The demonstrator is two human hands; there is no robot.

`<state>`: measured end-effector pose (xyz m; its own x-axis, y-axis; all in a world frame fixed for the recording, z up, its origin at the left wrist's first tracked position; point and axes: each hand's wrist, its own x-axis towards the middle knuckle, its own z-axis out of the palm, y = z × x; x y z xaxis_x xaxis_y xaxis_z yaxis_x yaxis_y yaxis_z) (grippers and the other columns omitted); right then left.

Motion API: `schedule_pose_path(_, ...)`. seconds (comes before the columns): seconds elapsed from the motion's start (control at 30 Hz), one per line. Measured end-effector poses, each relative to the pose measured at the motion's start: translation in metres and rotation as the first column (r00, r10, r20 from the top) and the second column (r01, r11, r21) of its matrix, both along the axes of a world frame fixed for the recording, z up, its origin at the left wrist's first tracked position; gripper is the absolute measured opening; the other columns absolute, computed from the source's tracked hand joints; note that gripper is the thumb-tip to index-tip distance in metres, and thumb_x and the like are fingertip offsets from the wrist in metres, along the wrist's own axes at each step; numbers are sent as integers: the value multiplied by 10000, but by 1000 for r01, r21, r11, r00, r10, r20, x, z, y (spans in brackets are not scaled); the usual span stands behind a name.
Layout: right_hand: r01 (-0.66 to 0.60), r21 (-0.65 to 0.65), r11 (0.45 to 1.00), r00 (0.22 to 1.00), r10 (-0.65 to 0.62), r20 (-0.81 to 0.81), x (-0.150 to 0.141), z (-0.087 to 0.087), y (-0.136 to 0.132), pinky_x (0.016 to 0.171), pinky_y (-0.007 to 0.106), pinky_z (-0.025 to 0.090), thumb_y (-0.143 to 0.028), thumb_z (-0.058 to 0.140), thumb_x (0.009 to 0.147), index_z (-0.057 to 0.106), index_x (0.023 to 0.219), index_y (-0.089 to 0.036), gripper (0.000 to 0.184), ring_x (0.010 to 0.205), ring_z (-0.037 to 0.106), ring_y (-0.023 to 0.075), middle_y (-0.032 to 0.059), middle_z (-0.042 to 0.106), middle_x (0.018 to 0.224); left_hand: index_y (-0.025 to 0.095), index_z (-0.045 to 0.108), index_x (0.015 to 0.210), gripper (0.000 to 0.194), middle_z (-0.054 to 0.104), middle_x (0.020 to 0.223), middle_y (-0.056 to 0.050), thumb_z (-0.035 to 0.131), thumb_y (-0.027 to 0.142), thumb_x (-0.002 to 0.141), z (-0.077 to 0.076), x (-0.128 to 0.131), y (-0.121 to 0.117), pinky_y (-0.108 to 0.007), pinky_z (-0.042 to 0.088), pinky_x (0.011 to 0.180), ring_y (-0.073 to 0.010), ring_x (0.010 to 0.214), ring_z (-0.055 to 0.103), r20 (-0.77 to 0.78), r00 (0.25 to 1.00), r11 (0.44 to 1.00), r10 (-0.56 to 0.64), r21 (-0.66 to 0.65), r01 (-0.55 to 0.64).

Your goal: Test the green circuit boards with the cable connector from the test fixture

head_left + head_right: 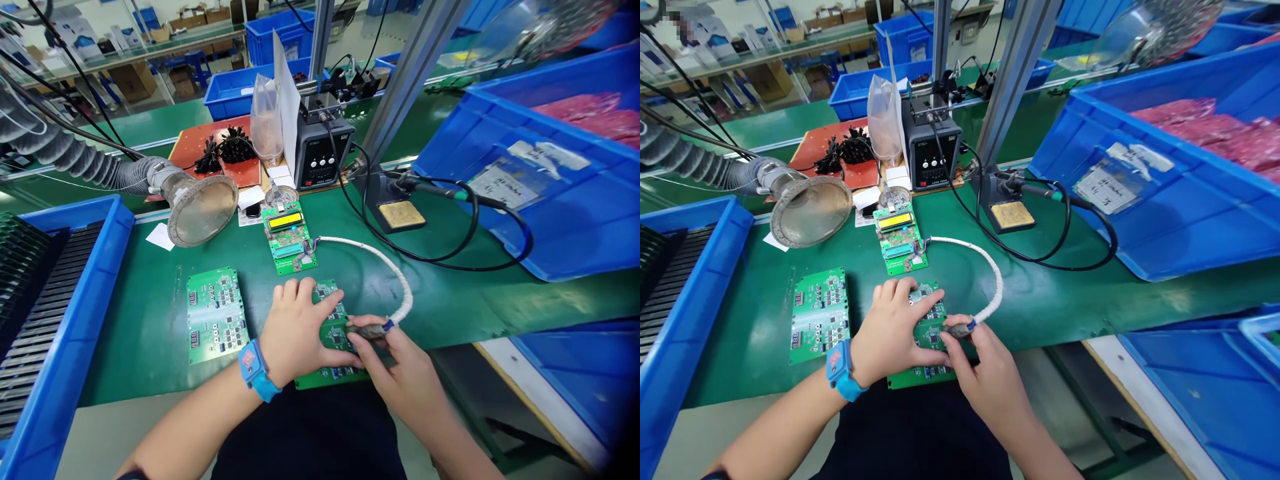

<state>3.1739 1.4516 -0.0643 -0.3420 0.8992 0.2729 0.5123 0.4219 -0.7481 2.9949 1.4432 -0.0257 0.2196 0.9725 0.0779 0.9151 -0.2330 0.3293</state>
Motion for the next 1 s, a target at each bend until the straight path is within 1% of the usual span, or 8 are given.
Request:
schedule_pose_path(0.13,-5,14,1000,1000,5,6,-1,0,1,719,306,562,-310,523,923,574,988,-229,115,814,688,217,59,699,939,225,393,1417,970,456,1276,-156,570,818,670,4,-3,-4,-507,396,930,-348,1141,436,3,1000,999,-9,-50,9)
schedule_pose_path(0.27,-11,36,999,1000,10,13,0,0,1,736,305,559,-315,517,933,569,1003,-229,122,832,684,213,60,696,949,54,257,1459,1278,173,1511,-267,628,858,537,6,-10,-12,-582,275,1064,-439,1389,144,-56,997,983,-59,-179,48)
schedule_pose_path(0.33,-11,44,999,1000,10,11,0,0,1,739,302,558,-316,517,935,567,1003,-231,121,827,684,208,58,697,947,40,203,1472,1359,56,1529,-289,635,873,489,5,-14,-16,-607,211,1090,-453,1408,20,-79,993,973,-86,-220,67)
schedule_pose_path(0.4,-11,46,999,1000,11,8,-1,1,0,740,298,558,-316,520,934,570,1005,-231,121,820,685,204,54,698,941,37,150,1482,1399,4,1524,-304,648,868,473,3,-15,-18,-599,166,1114,-446,1407,-16,-83,991,971,-101,-225,80)
schedule_pose_path(0.6,3,-44,999,1000,-4,-30,0,4,1,765,329,562,-334,546,908,601,974,-226,138,854,685,228,60,706,953,25,191,1462,1406,97,1512,-315,748,792,423,1,-11,-15,-599,194,1116,-446,1404,57,-99,991,978,-90,-194,70)
schedule_pose_path(0.73,44,-186,982,973,-84,-213,0,12,5,805,345,573,-358,572,903,595,987,-229,156,923,684,237,67,710,992,10,204,1455,1384,158,1494,-329,788,741,435,10,-16,-16,-606,193,1116,-463,1395,108,-99,989,977,-109,-196,88)
schedule_pose_path(0.83,69,-230,971,934,-144,-327,-6,15,18,802,350,583,-373,584,898,584,995,-221,180,911,689,233,81,711,991,47,160,1470,1393,176,1498,-306,809,713,433,21,-40,-24,-620,192,1115,-460,1394,126,-90,990,987,-110,-131,97)
schedule_pose_path(1.0,22,-253,967,939,-107,-326,-22,4,47,799,363,568,-419,596,872,584,977,-201,242,872,683,225,86,700,952,145,-24,1502,1368,148,1518,-268,762,719,542,24,-113,-46,-653,235,1082,-481,1386,132,-151,987,994,-56,-98,41)
